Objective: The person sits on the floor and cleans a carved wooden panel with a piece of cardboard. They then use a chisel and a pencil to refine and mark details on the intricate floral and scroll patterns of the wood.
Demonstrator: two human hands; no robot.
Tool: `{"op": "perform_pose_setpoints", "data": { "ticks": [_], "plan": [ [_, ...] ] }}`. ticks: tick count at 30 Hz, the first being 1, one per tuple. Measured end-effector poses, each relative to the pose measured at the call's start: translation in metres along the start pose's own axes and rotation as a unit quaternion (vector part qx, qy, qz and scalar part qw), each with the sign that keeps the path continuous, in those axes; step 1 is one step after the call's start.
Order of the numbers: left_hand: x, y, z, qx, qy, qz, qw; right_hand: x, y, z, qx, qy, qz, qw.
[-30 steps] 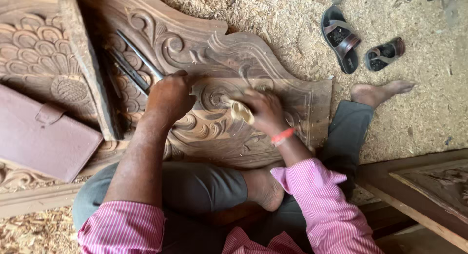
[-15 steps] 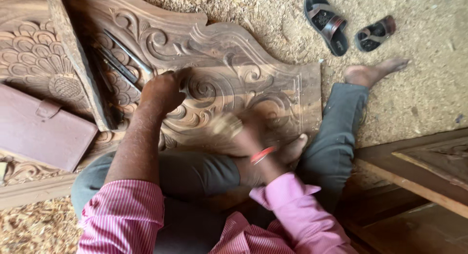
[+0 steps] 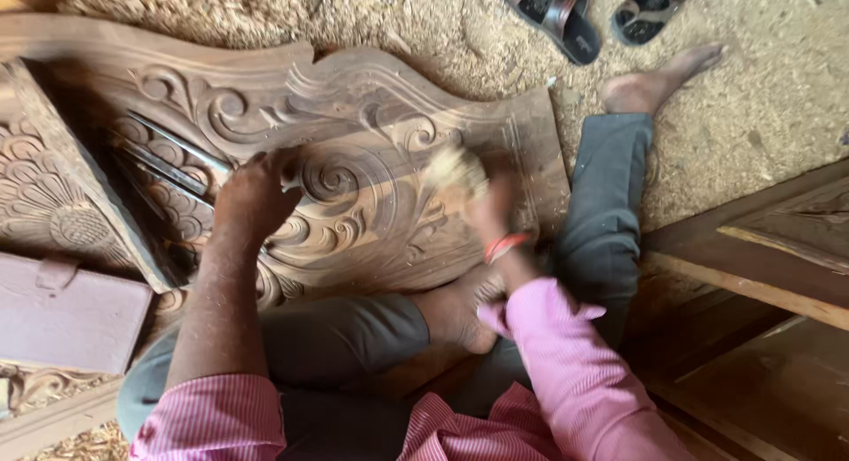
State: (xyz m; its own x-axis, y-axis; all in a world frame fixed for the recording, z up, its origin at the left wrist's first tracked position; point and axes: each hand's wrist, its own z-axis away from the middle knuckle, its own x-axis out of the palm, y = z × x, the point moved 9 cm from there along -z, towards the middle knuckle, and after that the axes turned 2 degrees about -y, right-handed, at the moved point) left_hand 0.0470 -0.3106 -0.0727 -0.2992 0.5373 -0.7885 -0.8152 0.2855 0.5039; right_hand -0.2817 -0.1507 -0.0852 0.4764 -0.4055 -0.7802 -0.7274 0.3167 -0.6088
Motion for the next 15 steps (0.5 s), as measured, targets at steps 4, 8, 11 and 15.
{"op": "perform_pose_setpoints", "data": {
  "ticks": [4, 8, 11, 15],
  "plan": [
    [-0.003, -0.001, -0.008, -0.013, 0.000, -0.017, 1.000, -0.012, 0.010, -0.031, -0.074, -0.038, -0.013, 0.996],
    [-0.003, -0.002, -0.008, -0.017, 0.006, 0.010, 1.000, 0.039, -0.046, 0.021, -0.355, -0.218, -0.052, 0.908],
    [-0.007, 0.001, -0.004, 0.001, 0.033, 0.006, 0.999, 0.036, -0.015, -0.020, -0.168, -0.085, -0.040, 0.981],
    [-0.010, 0.002, -0.004, 0.007, 0.042, 0.026, 0.999, 0.032, 0.013, -0.076, -0.024, -0.022, -0.073, 0.997]
  ]
}}
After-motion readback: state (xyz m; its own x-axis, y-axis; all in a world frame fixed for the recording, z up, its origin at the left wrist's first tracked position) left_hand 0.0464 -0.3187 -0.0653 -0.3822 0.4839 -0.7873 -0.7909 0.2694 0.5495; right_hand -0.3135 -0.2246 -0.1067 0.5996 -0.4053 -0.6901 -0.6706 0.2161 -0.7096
